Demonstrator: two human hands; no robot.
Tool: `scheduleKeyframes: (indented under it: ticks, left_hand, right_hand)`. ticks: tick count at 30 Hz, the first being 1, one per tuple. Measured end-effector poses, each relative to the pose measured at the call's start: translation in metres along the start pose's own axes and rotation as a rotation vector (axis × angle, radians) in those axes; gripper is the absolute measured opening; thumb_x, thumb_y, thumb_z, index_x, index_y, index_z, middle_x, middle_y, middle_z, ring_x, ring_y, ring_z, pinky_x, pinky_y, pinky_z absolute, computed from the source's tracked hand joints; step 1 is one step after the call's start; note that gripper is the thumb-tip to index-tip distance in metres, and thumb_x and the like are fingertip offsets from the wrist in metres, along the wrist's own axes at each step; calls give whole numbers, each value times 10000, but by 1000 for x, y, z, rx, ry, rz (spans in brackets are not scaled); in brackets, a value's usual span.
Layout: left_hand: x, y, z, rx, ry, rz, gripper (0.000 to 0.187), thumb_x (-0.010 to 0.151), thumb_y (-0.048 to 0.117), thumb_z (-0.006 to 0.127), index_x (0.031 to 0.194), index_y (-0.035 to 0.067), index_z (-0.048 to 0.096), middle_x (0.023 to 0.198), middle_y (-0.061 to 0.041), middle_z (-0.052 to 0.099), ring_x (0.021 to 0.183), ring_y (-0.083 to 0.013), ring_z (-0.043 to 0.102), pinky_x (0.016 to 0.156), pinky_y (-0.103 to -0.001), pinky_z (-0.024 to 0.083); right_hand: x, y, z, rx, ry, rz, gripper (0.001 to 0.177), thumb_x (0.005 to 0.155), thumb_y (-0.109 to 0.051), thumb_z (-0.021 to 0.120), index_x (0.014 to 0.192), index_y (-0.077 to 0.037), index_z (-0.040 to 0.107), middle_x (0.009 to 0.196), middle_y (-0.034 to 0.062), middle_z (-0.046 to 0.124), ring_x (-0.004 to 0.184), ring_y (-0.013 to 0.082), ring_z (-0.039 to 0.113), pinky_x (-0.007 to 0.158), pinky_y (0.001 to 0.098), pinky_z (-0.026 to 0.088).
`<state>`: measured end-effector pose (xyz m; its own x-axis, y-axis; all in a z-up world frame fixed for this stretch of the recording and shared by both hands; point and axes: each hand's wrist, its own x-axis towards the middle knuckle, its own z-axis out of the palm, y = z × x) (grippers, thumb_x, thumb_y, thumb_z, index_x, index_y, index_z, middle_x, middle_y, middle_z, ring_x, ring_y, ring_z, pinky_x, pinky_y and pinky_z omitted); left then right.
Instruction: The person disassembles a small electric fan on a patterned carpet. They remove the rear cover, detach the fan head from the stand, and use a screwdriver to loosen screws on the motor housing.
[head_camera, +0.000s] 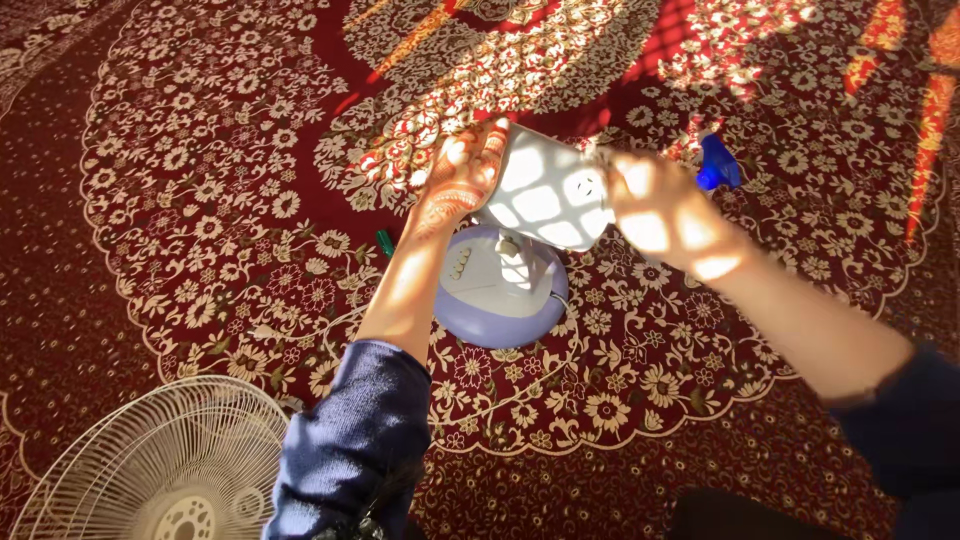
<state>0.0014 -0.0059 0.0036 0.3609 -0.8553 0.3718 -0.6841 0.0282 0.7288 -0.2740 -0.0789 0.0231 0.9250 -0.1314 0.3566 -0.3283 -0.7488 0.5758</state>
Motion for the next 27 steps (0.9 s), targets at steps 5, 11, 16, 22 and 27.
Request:
scheduleKeyframes:
  ticks: [5, 11, 16, 22, 27]
  left_hand:
    - [-11, 15, -6, 25, 29, 37, 389, 1026, 376, 500, 1258, 125, 686, 1068, -177, 744, 980, -370, 712, 855, -454, 561]
    - [-20, 21, -12, 40, 64, 53, 387, 1030, 371, 503, 1256, 115, 687, 1065, -182, 744, 975, -372, 714, 854, -454, 562]
    - [-24, 27, -13, 50, 82, 63, 386, 1034, 367, 506, 1254, 106, 688, 1062, -187, 744, 972, -374, 715, 853, -453, 564]
    - [-20, 9, -6, 44, 90, 71, 385, 1039, 362, 509, 1252, 96, 689, 1058, -192, 744, 968, -376, 717, 852, -453, 566]
    - [-23, -4, 3, 35, 218, 236, 396, 1043, 370, 509, 1271, 94, 680, 1086, -181, 747, 995, -357, 729, 884, -442, 580]
  right_hand:
    - [-16, -44, 9, 628, 222, 505, 369, 1100, -153, 332, 1302, 80, 534, 1254, 274, 616, 1102, 382, 644, 930, 452, 563]
    - [19, -11, 43, 1732, -29, 942, 425, 1068, -212, 335, 1358, 37, 521, 1288, 213, 582, 1153, 327, 586, 988, 460, 507]
    - [44, -13, 11, 1971, -59, 1142, 441, 1048, -257, 381, 1369, 7, 529, 1369, 197, 520, 1274, 329, 501, 1071, 474, 434]
    - [9, -80, -28, 1159, 399, 694, 486, 1074, -251, 407, 1454, 50, 441, 1560, 236, 328, 1444, 394, 351, 1174, 513, 365]
    - [2, -78, 6, 808, 617, 429, 176, 1135, -255, 363, 1091, -121, 467, 1537, 176, 428, 1455, 405, 404, 1201, 490, 419]
